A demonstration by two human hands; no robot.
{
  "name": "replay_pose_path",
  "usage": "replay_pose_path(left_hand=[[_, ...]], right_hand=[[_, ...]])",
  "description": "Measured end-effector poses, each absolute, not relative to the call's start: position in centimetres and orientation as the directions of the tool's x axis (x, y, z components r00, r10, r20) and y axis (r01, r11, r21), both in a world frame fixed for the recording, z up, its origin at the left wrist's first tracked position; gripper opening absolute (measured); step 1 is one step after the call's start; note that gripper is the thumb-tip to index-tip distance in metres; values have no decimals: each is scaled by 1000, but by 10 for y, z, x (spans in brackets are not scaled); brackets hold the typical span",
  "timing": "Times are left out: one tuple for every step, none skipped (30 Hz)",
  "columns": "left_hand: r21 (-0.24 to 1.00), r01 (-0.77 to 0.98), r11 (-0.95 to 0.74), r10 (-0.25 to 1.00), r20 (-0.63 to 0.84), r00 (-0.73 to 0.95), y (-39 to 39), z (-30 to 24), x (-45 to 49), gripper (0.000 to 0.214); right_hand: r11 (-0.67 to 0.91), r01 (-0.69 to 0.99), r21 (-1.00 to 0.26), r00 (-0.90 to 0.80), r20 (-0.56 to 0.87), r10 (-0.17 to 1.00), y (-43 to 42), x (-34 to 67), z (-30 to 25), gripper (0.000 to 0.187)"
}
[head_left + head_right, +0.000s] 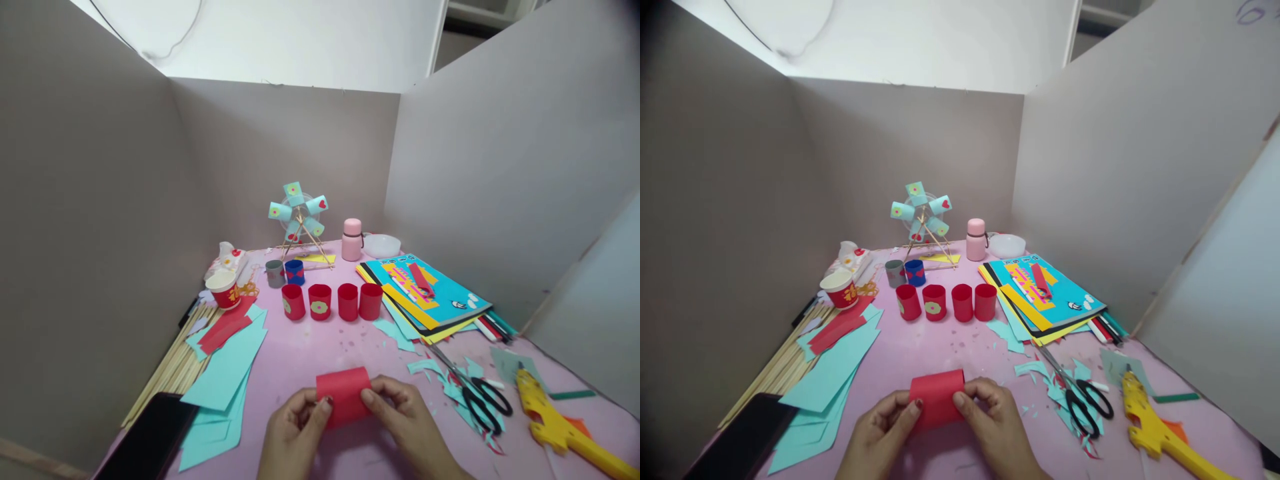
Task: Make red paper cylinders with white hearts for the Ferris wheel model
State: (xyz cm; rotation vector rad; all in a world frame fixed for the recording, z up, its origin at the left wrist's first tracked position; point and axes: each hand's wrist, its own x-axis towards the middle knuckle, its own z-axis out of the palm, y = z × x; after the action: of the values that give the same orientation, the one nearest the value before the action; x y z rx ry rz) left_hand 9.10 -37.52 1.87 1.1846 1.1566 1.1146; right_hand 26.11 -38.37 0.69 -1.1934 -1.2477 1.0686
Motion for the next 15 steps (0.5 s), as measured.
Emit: replay_pose_path(left_hand=[[998, -34, 57, 993, -53, 104, -375, 16, 92, 31], [998, -28, 53, 992, -49, 120, -374, 13, 92, 31], [999, 0, 48, 990, -47, 131, -373, 9, 93, 33], [998, 45, 38, 990, -44, 136, -373, 5, 93, 34], [995, 95, 23, 990, -36, 138, -373, 1, 93, 36], [989, 145, 5, 991, -25, 135, -373, -2, 92, 38], [983, 186, -13, 991, -12, 133, -372, -4, 91, 40], [976, 214, -28, 991, -1, 134, -372, -4, 90, 41], [971, 233, -41, 990, 9, 138, -372, -3, 89, 41], [968, 248, -49, 989, 13, 148, -372, -1, 87, 40], [964, 260, -55, 988, 15, 154, -372, 2, 86, 38], [962, 267, -61, 988, 19, 155, -372, 5, 85, 36], [961, 268, -65, 989, 26, 148, -372, 9, 85, 34], [965, 255, -69, 990, 35, 136, -372, 12, 85, 33], [969, 235, -72, 992, 44, 119, -372, 15, 85, 33]], right_hand=[[107, 35, -994, 40, 108, 993, -384, 260, 7, 35], [112, 15, -994, 22, 113, 993, -385, 258, 7, 33], [118, -8, -993, 2, 118, 993, -385, 256, 7, 31], [124, -34, -992, -16, 124, 992, -385, 254, 7, 30], [130, -55, -990, -31, 132, 991, -386, 253, 7, 30], [140, -66, -988, -41, 143, 989, -386, 251, 8, 31], [154, -67, -986, -45, 157, 987, -386, 250, 8, 31], [169, -60, -984, -48, 172, 984, -387, 250, 8, 32], [182, -53, -982, -49, 184, 982, -387, 250, 8, 32], [186, -48, -981, -48, 189, 981, -387, 250, 8, 33], [179, -51, -983, -37, 181, 983, -387, 251, 8, 34], [159, -60, -985, -18, 161, 987, -387, 252, 8, 34], [134, -72, -988, 4, 134, 991, -386, 253, 7, 34], [110, -80, -991, 25, 109, 994, -386, 253, 7, 34], [94, -83, -992, 44, 90, 995, -385, 254, 6, 34]])
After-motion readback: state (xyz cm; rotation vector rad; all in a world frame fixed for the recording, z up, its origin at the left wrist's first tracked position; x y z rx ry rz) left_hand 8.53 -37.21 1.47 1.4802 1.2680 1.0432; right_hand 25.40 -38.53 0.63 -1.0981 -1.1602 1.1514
